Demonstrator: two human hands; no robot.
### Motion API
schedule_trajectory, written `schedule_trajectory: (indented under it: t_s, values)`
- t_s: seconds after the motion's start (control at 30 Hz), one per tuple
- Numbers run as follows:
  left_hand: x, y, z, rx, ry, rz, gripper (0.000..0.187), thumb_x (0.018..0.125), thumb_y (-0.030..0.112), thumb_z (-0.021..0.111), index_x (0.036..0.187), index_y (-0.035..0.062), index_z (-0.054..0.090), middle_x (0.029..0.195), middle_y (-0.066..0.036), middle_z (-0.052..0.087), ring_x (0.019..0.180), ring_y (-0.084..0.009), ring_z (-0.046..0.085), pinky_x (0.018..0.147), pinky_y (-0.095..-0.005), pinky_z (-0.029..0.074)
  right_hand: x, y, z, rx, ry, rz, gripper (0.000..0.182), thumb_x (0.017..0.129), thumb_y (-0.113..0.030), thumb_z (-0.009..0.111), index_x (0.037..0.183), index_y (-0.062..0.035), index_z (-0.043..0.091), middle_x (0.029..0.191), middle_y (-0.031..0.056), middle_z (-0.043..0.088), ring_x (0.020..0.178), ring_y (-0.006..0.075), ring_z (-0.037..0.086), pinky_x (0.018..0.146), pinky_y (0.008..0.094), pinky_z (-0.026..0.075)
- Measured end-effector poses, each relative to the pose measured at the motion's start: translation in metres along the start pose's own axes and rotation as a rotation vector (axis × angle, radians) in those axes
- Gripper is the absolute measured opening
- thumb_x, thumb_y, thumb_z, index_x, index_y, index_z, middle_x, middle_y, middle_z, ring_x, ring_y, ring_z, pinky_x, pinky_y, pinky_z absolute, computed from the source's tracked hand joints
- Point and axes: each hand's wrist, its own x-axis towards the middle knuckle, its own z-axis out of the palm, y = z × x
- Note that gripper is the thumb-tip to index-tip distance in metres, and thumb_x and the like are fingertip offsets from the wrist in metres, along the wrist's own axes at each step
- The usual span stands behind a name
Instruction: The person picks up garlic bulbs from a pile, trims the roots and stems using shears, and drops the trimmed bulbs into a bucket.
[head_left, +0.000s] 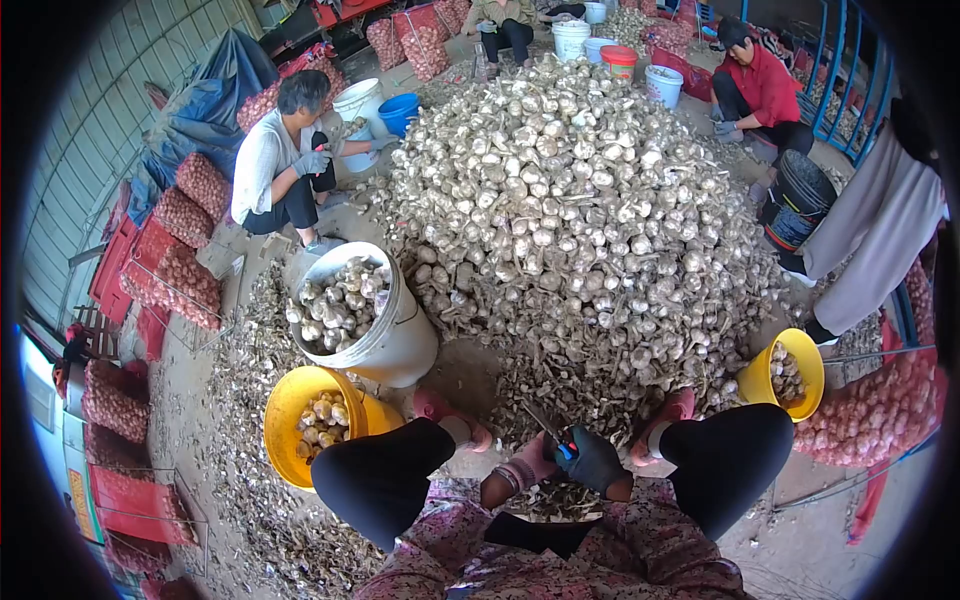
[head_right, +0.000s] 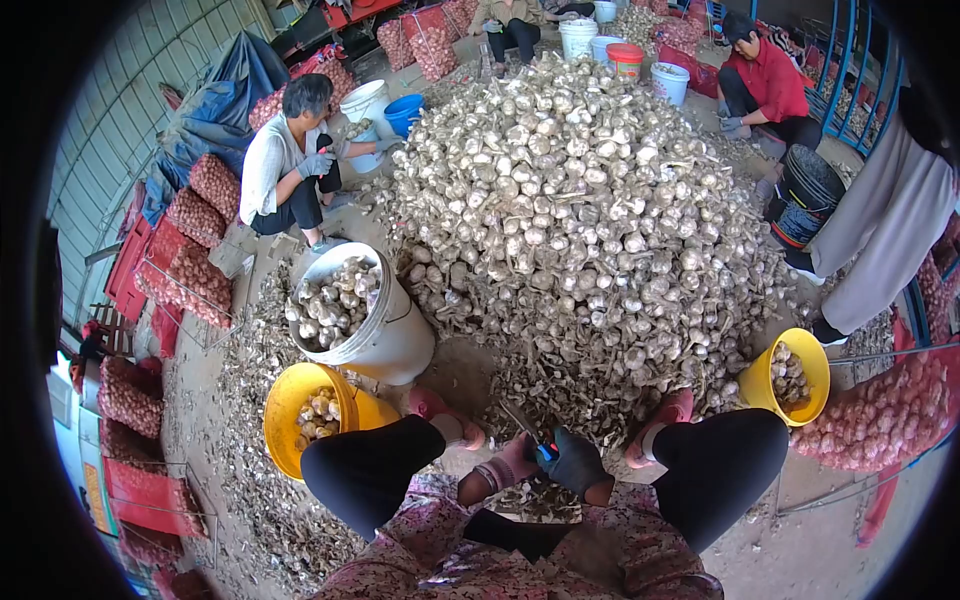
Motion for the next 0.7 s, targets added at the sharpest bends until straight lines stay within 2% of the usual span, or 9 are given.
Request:
schedule_trajectory:
  t_s: [0.13, 0.23, 0.3, 0.43, 0.5, 0.57, 0.63, 0.67, 0.7]
  values:
    - [-0.006, -0.003, 0.001, 0.028, 0.044, -0.01, 0.064, 0.069, 0.001, 0.069, 0.126, 0.0022, 0.041, 0.107, -0.011, 0.061, 0.097, -0.0186, 0.059, 0.085, -0.0307, 0.047, 0.002, 0.007, 0.005, 0.123, -0.111, 0.086, 0.047, 0.077, -0.038, 0.069, 0.105, -0.0052, 0.052, 0.09, 0.0174, 0.062, 0.084, 0.0361, 0.061, 0.073, 0.0403, 0.049]
    - [-0.005, 0.0, -0.008, -0.125, -0.032, -0.031, 0.055, 0.068, 0.002, 0.071, 0.118, 0.0024, 0.047, 0.105, -0.011, 0.062, 0.096, -0.0187, 0.059, 0.085, -0.0308, 0.047, 0.009, 0.008, -0.003, 0.238, -0.143, 0.041, 0.048, 0.076, -0.039, 0.069, 0.104, -0.0043, 0.052, 0.09, 0.0178, 0.062, 0.084, 0.0348, 0.062, 0.072, 0.0394, 0.049]
    - [-0.009, 0.009, -0.012, 0.006, -0.052, -0.101, 0.048, 0.069, 0.003, 0.071, 0.112, 0.0029, 0.051, 0.103, -0.01, 0.062, 0.095, -0.0183, 0.059, 0.084, -0.0308, 0.047, 0.011, 0.008, -0.006, 0.195, -0.156, 0.018, 0.047, 0.075, -0.038, 0.071, 0.101, -0.0039, 0.052, 0.087, 0.0165, 0.062, 0.08, 0.0318, 0.062, 0.071, 0.0381, 0.048]
    - [-0.015, 0.011, -0.009, 0.016, -0.038, 0.062, 0.05, 0.067, 0.012, 0.074, 0.11, 0.0027, 0.051, 0.094, -0.011, 0.063, 0.088, -0.0206, 0.061, 0.078, -0.0335, 0.048, 0.011, 0.013, -0.006, 0.328, -0.24, -0.028, 0.043, 0.074, -0.03, 0.071, 0.1, -0.0022, 0.053, 0.083, 0.0137, 0.059, 0.072, 0.0256, 0.058, 0.068, 0.0358, 0.048]
    - [-0.018, 0.021, -0.011, 0.079, -0.068, 0.025, 0.05, 0.067, 0.013, 0.074, 0.11, 0.0027, 0.05, 0.096, -0.012, 0.063, 0.089, -0.0212, 0.061, 0.079, -0.0334, 0.048, 0.008, 0.018, -0.002, 0.326, -0.214, -0.048, 0.041, 0.072, -0.025, 0.07, 0.101, -0.0018, 0.053, 0.083, 0.0147, 0.06, 0.073, 0.0243, 0.058, 0.067, 0.036, 0.048]
    - [-0.021, 0.024, -0.01, 0.147, -0.097, -0.01, 0.051, 0.067, 0.013, 0.074, 0.111, 0.0027, 0.05, 0.098, -0.012, 0.062, 0.09, -0.0218, 0.061, 0.079, -0.0333, 0.048, 0.002, 0.028, 0.016, 0.333, -0.154, -0.011, 0.041, 0.069, -0.021, 0.068, 0.101, -0.0015, 0.053, 0.083, 0.0148, 0.06, 0.072, 0.0237, 0.058, 0.067, 0.0356, 0.048]
    - [-0.016, 0.013, -0.005, 0.385, 0.015, 0.015, 0.05, 0.068, 0.016, 0.075, 0.11, 0.0017, 0.05, 0.098, -0.013, 0.063, 0.092, -0.0223, 0.061, 0.08, -0.0336, 0.049, -0.001, 0.033, 0.02, 0.402, -0.116, 0.083, 0.043, 0.074, -0.027, 0.069, 0.104, -0.0024, 0.052, 0.083, 0.0129, 0.061, 0.078, 0.0272, 0.062, 0.07, 0.0371, 0.049]
    - [-0.006, -0.015, -0.004, 0.228, 0.003, 0.086, 0.055, 0.069, 0.02, 0.076, 0.112, 0.0002, 0.049, 0.097, -0.014, 0.063, 0.092, -0.0227, 0.061, 0.081, -0.034, 0.049, 0.0, 0.035, 0.017, 0.406, -0.113, 0.082, 0.043, 0.074, -0.027, 0.069, 0.104, -0.0024, 0.052, 0.083, 0.0129, 0.061, 0.078, 0.0272, 0.062, 0.07, 0.0371, 0.049]
    - [-0.01, 0.001, -0.008, 0.23, 0.003, 0.084, 0.055, 0.069, 0.02, 0.076, 0.112, 0.0002, 0.049, 0.097, -0.014, 0.063, 0.092, -0.0227, 0.061, 0.081, -0.034, 0.049, 0.002, 0.03, 0.007, 0.643, -0.211, 0.245, 0.04, 0.075, -0.024, 0.071, 0.104, -0.0029, 0.053, 0.084, 0.0099, 0.061, 0.075, 0.0228, 0.06, 0.068, 0.0347, 0.049]
